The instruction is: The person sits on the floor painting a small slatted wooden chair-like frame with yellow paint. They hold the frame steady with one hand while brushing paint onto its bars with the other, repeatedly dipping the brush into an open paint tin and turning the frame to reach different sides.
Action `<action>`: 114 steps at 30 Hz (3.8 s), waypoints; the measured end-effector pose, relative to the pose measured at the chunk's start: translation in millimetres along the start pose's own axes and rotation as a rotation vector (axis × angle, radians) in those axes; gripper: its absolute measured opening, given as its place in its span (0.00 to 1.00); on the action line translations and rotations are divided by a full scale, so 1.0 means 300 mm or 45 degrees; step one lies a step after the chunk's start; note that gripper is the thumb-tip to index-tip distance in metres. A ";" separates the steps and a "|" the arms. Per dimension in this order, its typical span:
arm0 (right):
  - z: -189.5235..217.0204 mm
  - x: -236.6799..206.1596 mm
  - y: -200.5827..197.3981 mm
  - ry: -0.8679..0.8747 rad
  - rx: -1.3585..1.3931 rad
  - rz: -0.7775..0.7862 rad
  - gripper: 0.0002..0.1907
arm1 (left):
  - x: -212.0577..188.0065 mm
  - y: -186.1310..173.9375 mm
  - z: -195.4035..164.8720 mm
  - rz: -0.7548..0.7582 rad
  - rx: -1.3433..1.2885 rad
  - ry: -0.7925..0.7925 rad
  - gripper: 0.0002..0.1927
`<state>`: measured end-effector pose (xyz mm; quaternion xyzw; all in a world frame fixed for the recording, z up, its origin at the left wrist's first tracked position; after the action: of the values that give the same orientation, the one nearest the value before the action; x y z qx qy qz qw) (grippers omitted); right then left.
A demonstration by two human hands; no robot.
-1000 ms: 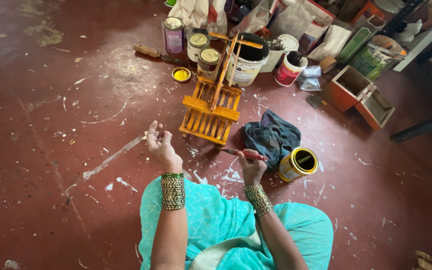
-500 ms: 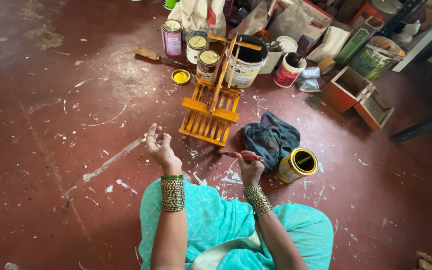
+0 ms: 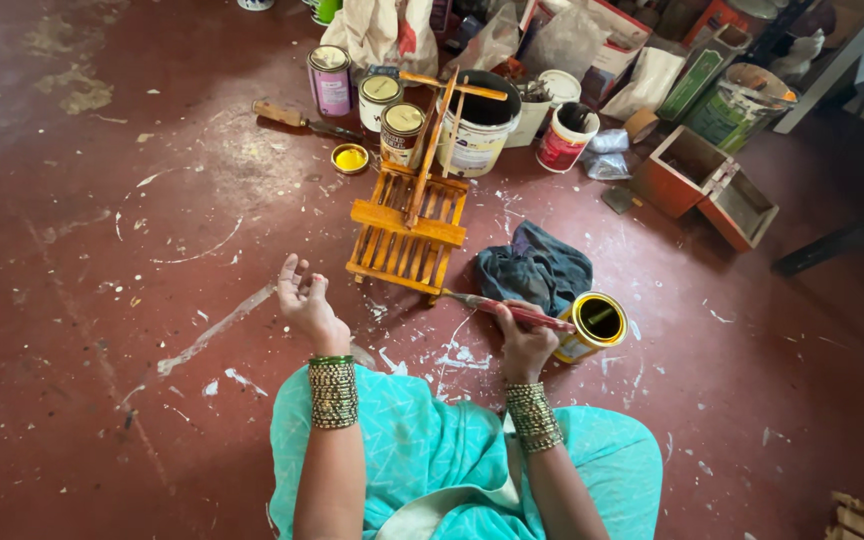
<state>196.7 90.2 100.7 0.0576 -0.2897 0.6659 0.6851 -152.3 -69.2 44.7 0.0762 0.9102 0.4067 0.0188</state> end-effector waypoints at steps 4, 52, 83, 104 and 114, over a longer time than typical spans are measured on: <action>-0.006 0.017 -0.052 0.015 -0.207 -0.041 0.08 | -0.003 0.001 -0.003 -0.007 0.001 -0.017 0.29; -0.146 0.021 0.150 0.106 -0.019 -0.006 0.10 | 0.002 0.025 -0.011 0.059 0.142 0.011 0.30; -0.142 0.006 0.178 0.092 0.073 -0.047 0.10 | 0.030 0.017 -0.022 0.055 0.229 0.000 0.28; -0.176 -0.005 0.181 0.452 0.200 -0.172 0.08 | 0.022 0.034 -0.028 0.054 0.232 0.000 0.28; -0.230 -0.002 0.209 0.747 0.886 -0.220 0.07 | 0.032 0.032 -0.023 0.079 0.180 0.012 0.29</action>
<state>159.5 128.6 24.1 0.1171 0.1631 0.6522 0.7310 -161.1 -66.4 56.7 0.1037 0.9339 0.3422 -0.0037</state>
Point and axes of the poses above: each hand's wrist, its own x-axis towards the middle knuckle, its own y-axis out of the palm, z = x × y, the point moved 7 cm from there along x, towards the middle knuckle, and after that the axes turned 11 degrees about -x, right-handed, at the moved point
